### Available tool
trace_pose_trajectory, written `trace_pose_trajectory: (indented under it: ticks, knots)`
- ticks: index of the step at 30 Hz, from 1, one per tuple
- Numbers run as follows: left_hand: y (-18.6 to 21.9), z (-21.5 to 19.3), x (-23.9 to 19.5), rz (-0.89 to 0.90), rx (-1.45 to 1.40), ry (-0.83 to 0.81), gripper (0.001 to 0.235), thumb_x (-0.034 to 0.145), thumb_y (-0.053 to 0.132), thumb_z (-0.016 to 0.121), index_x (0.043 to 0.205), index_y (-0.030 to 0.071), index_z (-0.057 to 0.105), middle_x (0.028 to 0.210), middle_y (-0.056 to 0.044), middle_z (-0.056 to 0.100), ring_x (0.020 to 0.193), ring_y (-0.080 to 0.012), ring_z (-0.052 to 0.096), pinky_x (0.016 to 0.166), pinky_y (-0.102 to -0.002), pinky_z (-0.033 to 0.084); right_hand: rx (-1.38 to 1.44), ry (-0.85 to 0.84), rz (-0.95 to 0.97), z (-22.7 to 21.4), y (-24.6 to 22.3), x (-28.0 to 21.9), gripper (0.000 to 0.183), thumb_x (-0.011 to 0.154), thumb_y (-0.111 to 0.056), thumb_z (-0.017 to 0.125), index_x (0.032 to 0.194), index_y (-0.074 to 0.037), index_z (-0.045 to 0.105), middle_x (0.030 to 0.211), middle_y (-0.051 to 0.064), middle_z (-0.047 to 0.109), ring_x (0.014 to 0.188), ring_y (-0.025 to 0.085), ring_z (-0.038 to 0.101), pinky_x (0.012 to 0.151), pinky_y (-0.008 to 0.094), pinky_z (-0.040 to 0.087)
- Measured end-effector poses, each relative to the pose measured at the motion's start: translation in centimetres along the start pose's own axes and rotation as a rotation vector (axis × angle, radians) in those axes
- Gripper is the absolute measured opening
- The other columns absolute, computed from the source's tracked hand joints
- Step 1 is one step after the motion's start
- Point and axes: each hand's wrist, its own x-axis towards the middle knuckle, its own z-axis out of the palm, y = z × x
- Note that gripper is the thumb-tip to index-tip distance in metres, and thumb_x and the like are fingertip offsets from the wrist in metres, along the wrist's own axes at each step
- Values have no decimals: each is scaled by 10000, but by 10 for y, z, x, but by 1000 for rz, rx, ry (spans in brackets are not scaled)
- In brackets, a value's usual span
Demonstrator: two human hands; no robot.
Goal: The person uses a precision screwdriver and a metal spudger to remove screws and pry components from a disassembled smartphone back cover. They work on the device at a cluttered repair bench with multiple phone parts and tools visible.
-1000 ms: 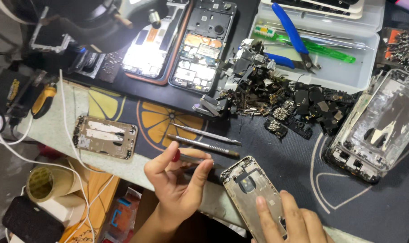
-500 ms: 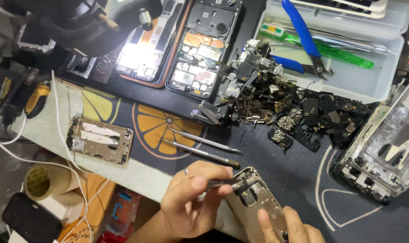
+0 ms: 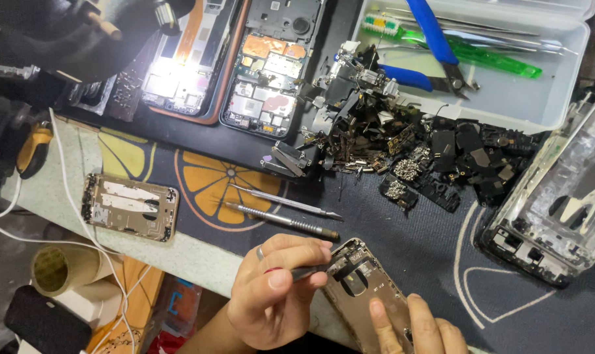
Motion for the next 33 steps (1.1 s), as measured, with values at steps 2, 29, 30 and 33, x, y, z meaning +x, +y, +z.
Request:
trace_pose_trajectory:
  ticks: [2, 29, 30, 33]
  knots:
    - [0, 0, 0, 10, 14, -17, 691, 947, -143, 690, 1488, 131, 358, 1049, -189, 700, 914, -317, 745, 842, -427, 654, 22, -50, 37, -4, -2, -1, 310, 975, -321, 520, 1144, -145, 711, 832, 214, 713, 478, 184, 555, 402, 312, 463]
    - [-4, -1, 4, 82, 61, -112, 686, 894, -174, 713, 1432, 72, 366, 1071, -221, 689, 924, -349, 741, 818, -440, 654, 8, -100, 5, -12, 2, 4, 280, 911, -256, 608, 1150, -176, 729, 830, 182, 728, 514, 195, 571, 409, 317, 480]
    - [-4, -1, 4, 80, 65, -111, 686, 890, -172, 717, 1429, 71, 369, 1069, -219, 689, 921, -350, 742, 815, -438, 655, 9, -81, 6, -11, 2, 5, 285, 915, -265, 595, 1148, -173, 730, 821, 183, 724, 507, 194, 560, 402, 314, 471]
    - [-4, -1, 8, 55, 73, -118, 684, 926, -181, 724, 1442, 73, 353, 1090, -208, 694, 919, -327, 730, 809, -414, 639, 6, -49, 10, -15, 3, 9, 340, 1003, -349, 519, 1229, -167, 695, 878, 180, 706, 570, 188, 554, 462, 313, 457]
